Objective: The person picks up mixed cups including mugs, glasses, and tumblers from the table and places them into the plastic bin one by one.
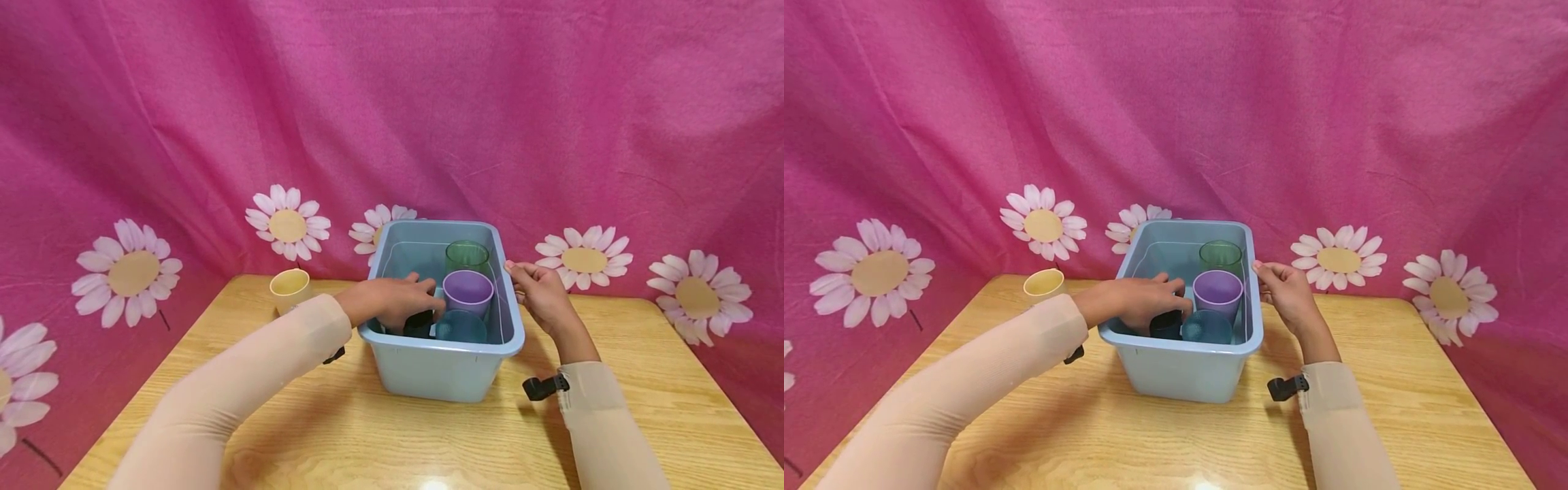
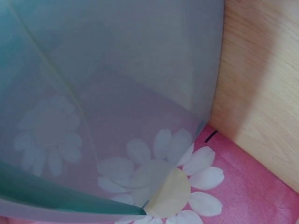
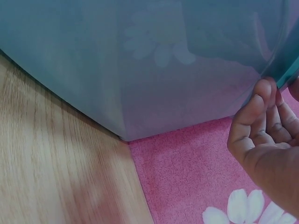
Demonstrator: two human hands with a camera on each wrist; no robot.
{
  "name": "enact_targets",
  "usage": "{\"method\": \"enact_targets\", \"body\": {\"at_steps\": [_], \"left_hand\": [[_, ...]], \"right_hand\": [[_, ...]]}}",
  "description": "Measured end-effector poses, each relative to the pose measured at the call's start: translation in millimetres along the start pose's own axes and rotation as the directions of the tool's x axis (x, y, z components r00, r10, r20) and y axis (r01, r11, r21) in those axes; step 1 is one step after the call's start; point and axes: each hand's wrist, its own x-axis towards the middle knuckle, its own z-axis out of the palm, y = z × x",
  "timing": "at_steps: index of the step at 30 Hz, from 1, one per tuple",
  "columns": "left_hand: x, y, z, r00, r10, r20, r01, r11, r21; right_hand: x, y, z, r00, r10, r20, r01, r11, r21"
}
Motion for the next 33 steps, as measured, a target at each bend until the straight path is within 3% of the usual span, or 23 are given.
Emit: {"method": "enact_targets", "body": {"at_steps": [14, 22, 33], "left_hand": [[4.8, 1.4, 1.9, 0.998, -0.037, 0.049, 0.042, 0.994, -0.105], [0.1, 3.9, -2.4, 0.997, -0.045, 0.069, 0.046, 0.999, -0.007], [-17.0, -1.9, -24.5, 1.000, -0.026, -0.002, 0.026, 1.000, 0.017]], "right_hand": [[-0.5, 0.1, 1.3, 1.000, 0.011, -0.005, -0.011, 1.000, 0.020], [0.3, 0.9, 3.2, 1.000, 0.009, 0.006, -0.009, 0.999, 0.041], [0.3, 0.0, 1.1, 1.000, 0.002, 0.011, -0.002, 0.999, 0.036]]}}
